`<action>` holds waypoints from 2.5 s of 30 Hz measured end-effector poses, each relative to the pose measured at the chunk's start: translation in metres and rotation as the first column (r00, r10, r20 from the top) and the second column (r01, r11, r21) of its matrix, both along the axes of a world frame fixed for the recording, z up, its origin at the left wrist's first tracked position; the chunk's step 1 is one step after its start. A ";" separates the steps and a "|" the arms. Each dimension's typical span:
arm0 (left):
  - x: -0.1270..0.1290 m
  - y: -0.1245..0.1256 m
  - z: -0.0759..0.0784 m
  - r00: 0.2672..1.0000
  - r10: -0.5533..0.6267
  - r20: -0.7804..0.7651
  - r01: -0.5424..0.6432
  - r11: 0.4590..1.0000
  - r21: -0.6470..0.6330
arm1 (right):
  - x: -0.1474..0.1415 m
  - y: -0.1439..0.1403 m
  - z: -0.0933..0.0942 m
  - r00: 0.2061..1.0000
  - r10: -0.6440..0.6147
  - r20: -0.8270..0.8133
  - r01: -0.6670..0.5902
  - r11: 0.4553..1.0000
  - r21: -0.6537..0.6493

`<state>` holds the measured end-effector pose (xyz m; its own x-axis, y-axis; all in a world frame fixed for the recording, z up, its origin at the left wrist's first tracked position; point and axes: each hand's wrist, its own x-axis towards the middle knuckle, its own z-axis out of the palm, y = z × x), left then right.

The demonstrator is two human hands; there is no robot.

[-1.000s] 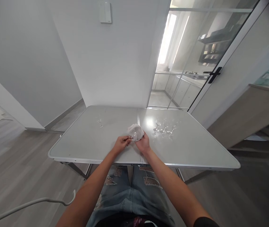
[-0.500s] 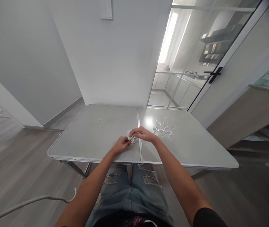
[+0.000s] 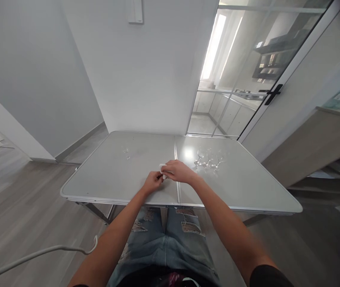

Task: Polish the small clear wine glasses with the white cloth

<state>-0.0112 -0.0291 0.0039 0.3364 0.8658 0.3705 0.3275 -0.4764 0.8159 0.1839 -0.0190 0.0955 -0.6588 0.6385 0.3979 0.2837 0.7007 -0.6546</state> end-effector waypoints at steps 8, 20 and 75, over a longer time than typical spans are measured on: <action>0.000 -0.005 0.009 0.994 0.005 0.107 0.003 0.997 -0.075 | 0.010 0.023 -0.015 0.916 -0.120 -0.382 -0.176 0.736 -0.653; 0.000 -0.002 0.010 0.968 0.169 0.187 -0.170 0.985 -0.011 | -0.061 -0.013 -0.086 0.256 -0.594 -0.762 -0.236 0.726 -0.646; -0.003 0.011 -0.008 0.941 0.191 0.280 -0.168 0.980 -0.102 | -0.053 0.013 -0.091 0.326 -0.497 -0.804 -0.310 0.748 -0.587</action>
<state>-0.0139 -0.0183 -0.0045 0.0618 0.9311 0.3595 0.1483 -0.3647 0.9192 0.1314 -0.0062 0.0047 -0.0572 0.9800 0.1907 -0.7092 0.0946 -0.6987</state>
